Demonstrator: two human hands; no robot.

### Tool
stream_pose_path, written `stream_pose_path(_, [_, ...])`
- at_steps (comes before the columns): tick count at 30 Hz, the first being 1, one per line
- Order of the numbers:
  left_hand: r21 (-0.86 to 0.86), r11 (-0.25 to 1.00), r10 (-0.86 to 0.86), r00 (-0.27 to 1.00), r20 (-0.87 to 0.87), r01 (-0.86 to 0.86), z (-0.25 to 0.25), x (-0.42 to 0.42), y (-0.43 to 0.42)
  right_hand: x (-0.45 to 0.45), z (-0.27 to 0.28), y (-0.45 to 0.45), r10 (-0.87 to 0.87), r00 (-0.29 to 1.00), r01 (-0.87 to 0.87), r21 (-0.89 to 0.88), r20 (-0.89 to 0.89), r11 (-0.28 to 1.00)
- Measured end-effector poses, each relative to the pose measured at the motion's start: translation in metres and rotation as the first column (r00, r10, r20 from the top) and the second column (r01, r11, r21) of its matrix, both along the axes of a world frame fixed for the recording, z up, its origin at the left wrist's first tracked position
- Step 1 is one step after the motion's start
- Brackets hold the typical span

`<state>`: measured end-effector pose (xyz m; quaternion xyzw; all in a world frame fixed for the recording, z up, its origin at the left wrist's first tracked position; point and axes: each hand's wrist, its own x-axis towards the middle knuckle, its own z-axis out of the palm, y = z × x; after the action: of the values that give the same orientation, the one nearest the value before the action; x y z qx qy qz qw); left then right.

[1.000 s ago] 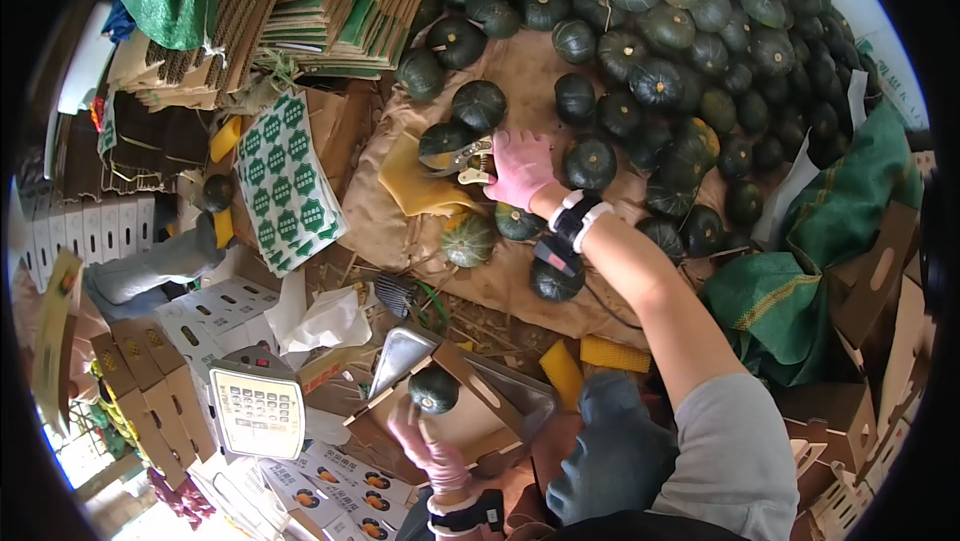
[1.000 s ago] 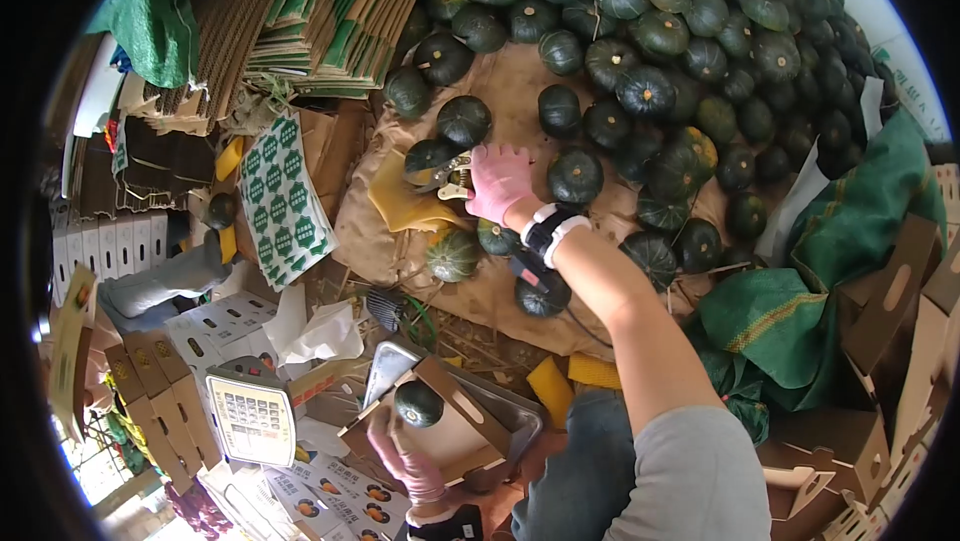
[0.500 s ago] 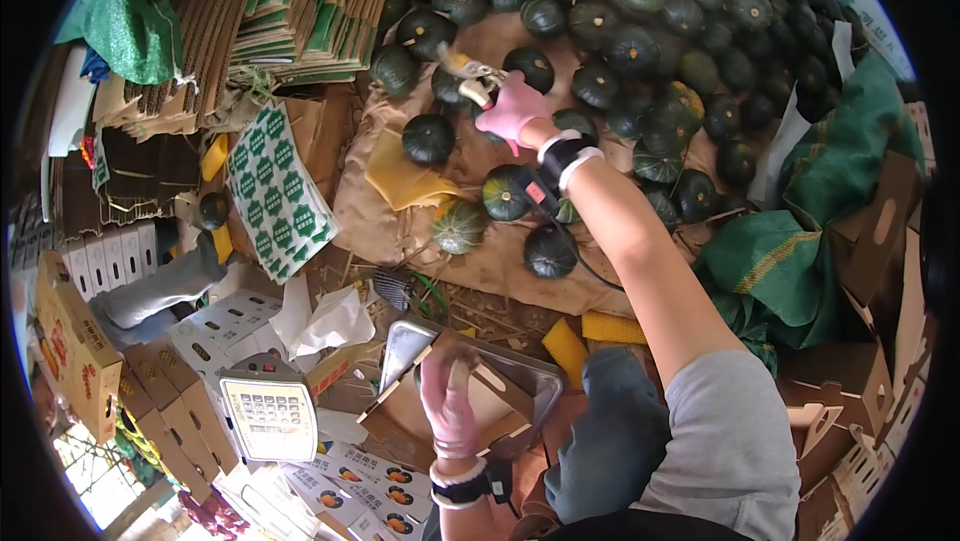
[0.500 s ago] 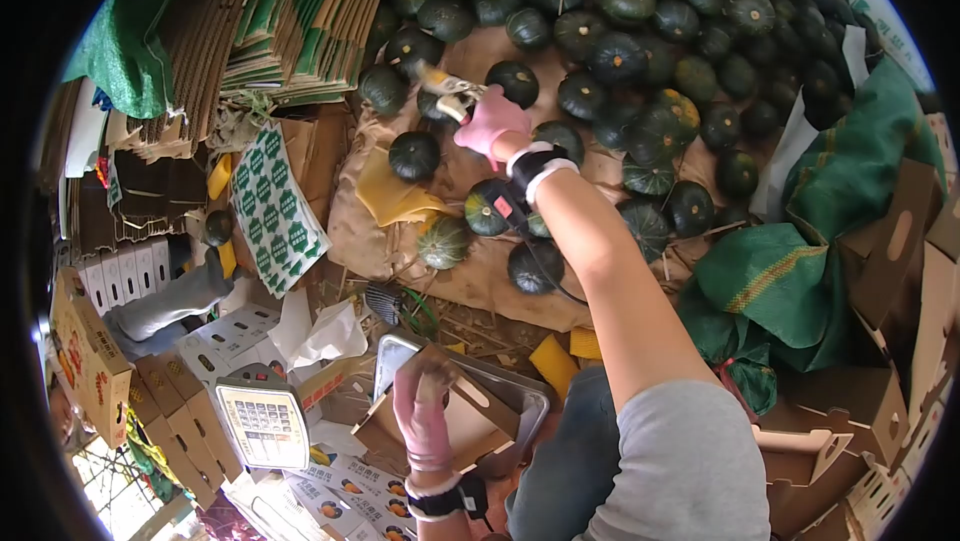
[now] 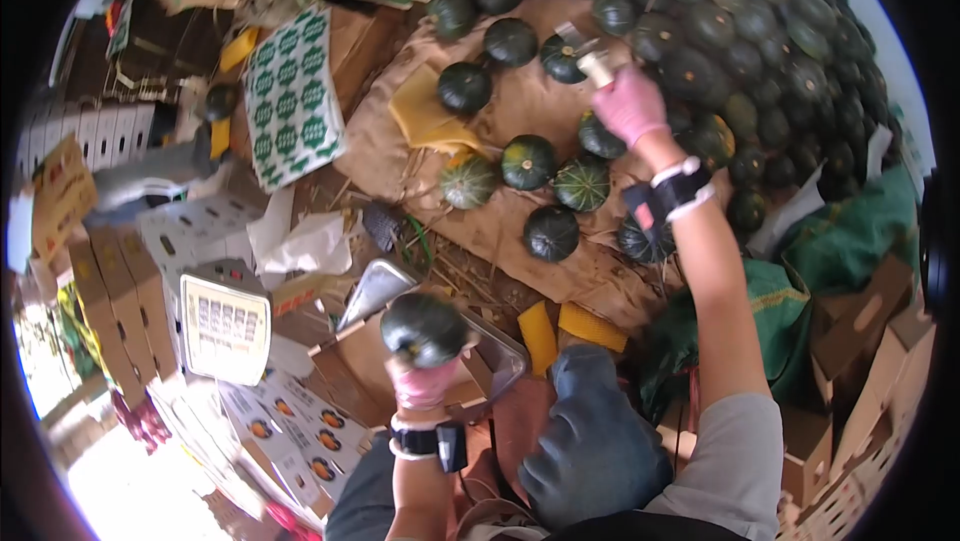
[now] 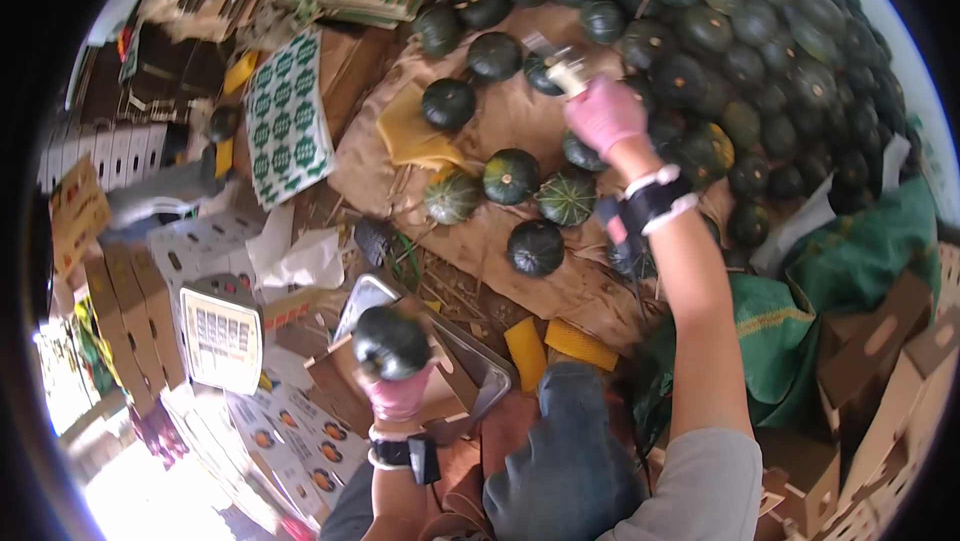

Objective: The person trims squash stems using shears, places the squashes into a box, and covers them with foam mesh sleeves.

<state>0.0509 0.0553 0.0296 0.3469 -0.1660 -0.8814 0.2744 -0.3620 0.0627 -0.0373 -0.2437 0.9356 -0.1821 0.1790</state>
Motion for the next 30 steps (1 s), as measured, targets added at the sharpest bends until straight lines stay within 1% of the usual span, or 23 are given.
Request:
stream_pose_path(1, [0.047, 0.989, 0.141, 0.984, -0.107, -0.137, 0.012, 0.011, 0.003, -0.023, -0.016, 0.0, -0.141, 0.986, 0.143, 0.016, -0.084, 0.99])
stream_pose_path(2, [0.102, 0.96, 0.278, 0.939, -0.204, -0.262, 0.024, 0.022, 0.004, -0.04, -0.014, 0.002, -0.145, 0.982, 0.152, 0.053, -0.118, 0.987])
stream_pose_path(3, [0.074, 0.925, 0.376, 0.926, -0.044, -0.372, 0.027, 0.046, 0.006, -0.047, -0.009, 0.002, -0.161, 0.97, 0.189, 0.149, -0.181, 0.971])
stream_pose_path(4, [-0.035, 0.923, 0.384, 0.922, 0.046, -0.383, 0.022, 0.067, 0.011, -0.055, -0.003, 0.0, -0.216, 0.968, 0.24, 0.224, -0.128, 0.945])
stream_pose_path(6, [-0.237, 0.902, 0.415, 0.875, 0.249, -0.36, 0.013, 0.109, 0.022, -0.06, -0.003, -0.004, -0.092, 0.992, 0.119, 0.394, -0.086, 0.911])
stream_pose_path(7, [0.036, 0.869, 0.493, 0.87, 0.031, -0.494, 0.012, 0.122, 0.018, -0.06, -0.008, -0.008, -0.087, 0.99, 0.127, 0.438, -0.11, 0.89])
stream_pose_path(10, [0.209, 0.719, 0.679, 0.734, -0.005, -0.663, -0.001, 0.135, 0.006, -0.061, -0.025, -0.013, -0.221, 0.974, 0.178, 0.472, 0.037, 0.863])
stream_pose_path(11, [0.096, 0.703, 0.698, 0.71, 0.095, -0.705, -0.012, 0.143, -0.003, -0.06, -0.024, -0.008, -0.243, 0.969, 0.195, 0.486, 0.038, 0.852])
stream_pose_path(12, [-0.022, 0.683, 0.72, 0.669, 0.187, -0.73, -0.026, 0.153, -0.011, -0.065, -0.036, 0.001, -0.221, 0.975, 0.202, 0.379, 0.008, 0.903])
stream_pose_path(13, [-0.191, 0.722, 0.685, 0.651, 0.327, -0.664, -0.043, 0.168, -0.016, -0.078, -0.047, 0.01, -0.202, 0.974, 0.168, 0.275, 0.099, 0.947])
stream_pose_path(14, [-0.214, 0.763, 0.641, 0.669, 0.377, -0.61, -0.046, 0.168, -0.022, -0.09, -0.054, 0.02, -0.175, 0.967, 0.145, 0.168, 0.182, 0.975])
stream_pose_path(15, [-0.198, 0.753, 0.65, 0.662, 0.374, -0.627, -0.047, 0.166, -0.025, -0.097, -0.055, 0.031, -0.099, 0.921, 0.108, -0.005, 0.376, 0.994])
stream_pose_path(16, [-0.179, 0.744, 0.657, 0.657, 0.369, -0.643, -0.048, 0.161, -0.027, -0.1, -0.057, 0.04, -0.078, 0.928, 0.119, -0.091, 0.365, 0.989])
stream_pose_path(19, [-0.412, 0.885, 0.454, 0.595, 0.663, -0.217, -0.062, 0.17, -0.026, -0.102, -0.064, 0.049, 0.028, 0.916, 0.111, -0.32, 0.4, 0.941])
stream_pose_path(20, [-0.477, 0.878, 0.405, 0.473, 0.783, 0.037, -0.062, 0.178, -0.022, -0.1, -0.049, 0.046, -0.018, 0.875, 0.103, -0.149, 0.485, 0.983])
stream_pose_path(22, [-0.416, 0.727, 0.397, 0.161, 0.904, 0.546, -0.057, 0.196, -0.018, -0.092, -0.04, 0.031, -0.094, 0.867, 0.121, -0.025, 0.49, 0.992])
stream_pose_path(23, [-0.298, 0.596, 0.444, 0.003, 0.896, 0.746, -0.059, 0.2, -0.018, -0.095, -0.055, 0.028, -0.033, 0.93, 0.073, -0.096, 0.366, 0.993])
stream_pose_path(24, [-0.422, 0.786, 0.434, 0.084, 0.897, 0.452, -0.055, 0.189, -0.02, -0.095, -0.072, 0.026, 0.025, 0.973, 0.012, -0.158, 0.229, 0.987])
stream_pose_path(25, [-0.462, 0.881, 0.444, 0.164, 0.881, 0.098, -0.044, 0.171, -0.025, -0.091, -0.075, 0.023, 0.069, 0.979, -0.019, -0.245, 0.193, 0.969])
stream_pose_path(26, [-0.408, 0.874, 0.468, 0.233, 0.852, -0.263, -0.04, 0.158, -0.029, -0.071, -0.055, 0.016, 0.002, 0.994, 0.019, -0.193, 0.111, 0.981])
stream_pose_path(28, [-0.584, 0.812, 0.578, 0.135, 0.804, 0.003, -0.053, 0.169, -0.034, -0.041, -0.036, 0.006, 0.2, 0.98, -0.188, -0.3, 0.008, 0.935])
stream_pose_path(29, [-0.564, 0.811, 0.572, -0.005, 0.82, 0.152, -0.04, 0.137, -0.035, -0.023, -0.035, 0.004, 0.182, 0.933, -0.237, -0.15, -0.309, 0.96])
stream_pose_path(30, [-0.522, 0.799, 0.578, -0.142, 0.803, 0.3, -0.022, 0.103, -0.033, -0.014, -0.044, 0.001, 0.249, 0.888, -0.323, -0.138, -0.387, 0.936])
